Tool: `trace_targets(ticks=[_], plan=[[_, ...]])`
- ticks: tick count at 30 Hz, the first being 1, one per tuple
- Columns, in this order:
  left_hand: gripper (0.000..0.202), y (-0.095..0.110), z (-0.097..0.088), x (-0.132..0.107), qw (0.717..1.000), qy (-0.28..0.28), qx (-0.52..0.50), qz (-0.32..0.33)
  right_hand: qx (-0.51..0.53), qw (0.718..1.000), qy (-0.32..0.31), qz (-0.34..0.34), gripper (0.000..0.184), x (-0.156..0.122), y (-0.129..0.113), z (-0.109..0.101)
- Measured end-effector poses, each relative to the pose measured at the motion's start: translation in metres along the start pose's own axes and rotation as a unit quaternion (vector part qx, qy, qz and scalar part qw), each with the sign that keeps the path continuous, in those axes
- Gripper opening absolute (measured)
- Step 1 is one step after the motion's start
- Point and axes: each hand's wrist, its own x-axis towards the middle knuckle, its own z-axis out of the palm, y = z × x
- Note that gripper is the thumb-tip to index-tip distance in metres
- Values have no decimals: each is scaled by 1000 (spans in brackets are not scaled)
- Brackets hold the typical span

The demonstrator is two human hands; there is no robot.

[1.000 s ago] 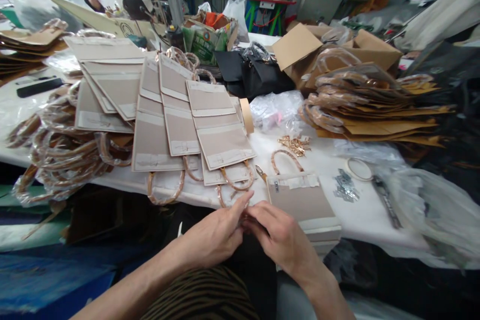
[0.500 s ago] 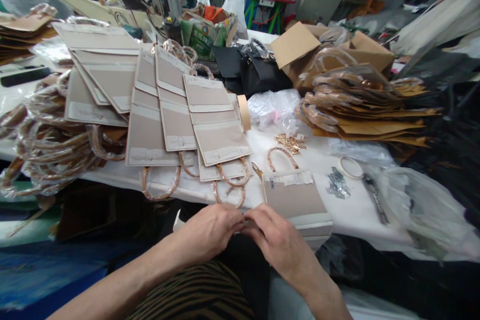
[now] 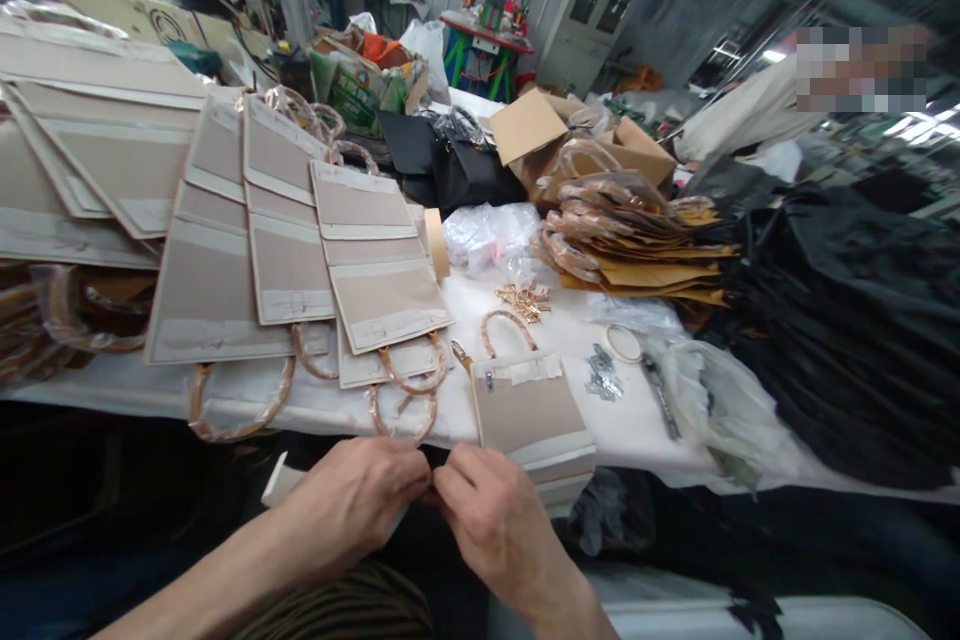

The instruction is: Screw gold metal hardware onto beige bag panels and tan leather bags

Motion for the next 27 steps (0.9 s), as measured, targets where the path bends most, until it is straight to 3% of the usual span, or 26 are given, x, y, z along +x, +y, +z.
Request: trace_targets(ticks=[2, 5, 8, 12, 15, 18, 22, 27], plan=[[33, -9, -3, 1, 994, 4, -112, 16, 17, 998, 41, -34, 14, -4, -5, -3], [44, -30, -7, 0, 967, 45, -249, -39, 62, 988, 109, -90, 8, -8, -7, -7], [47, -48, -7, -9, 947, 88, -298, -83, 137, 976, 171, -14, 11, -7, 15, -8], [39, -56, 2, -26, 955, 53, -283, -66, 184, 931, 230, 215, 21, 1, 76, 8], [31, -58, 13, -33, 972, 50, -229, -32, 238, 888, 244, 308, 40, 7, 108, 27], [28, -61, 21, -35, 980, 58, -190, -8, 290, 858, 252, 340, 50, 11, 116, 36], [29, -63, 28, -35, 984, 54, -172, 11, 302, 856, 248, 338, 72, 12, 110, 30], [31, -57, 32, -32, 989, 14, -147, 22, 284, 876, 199, 337, 41, 14, 107, 25]])
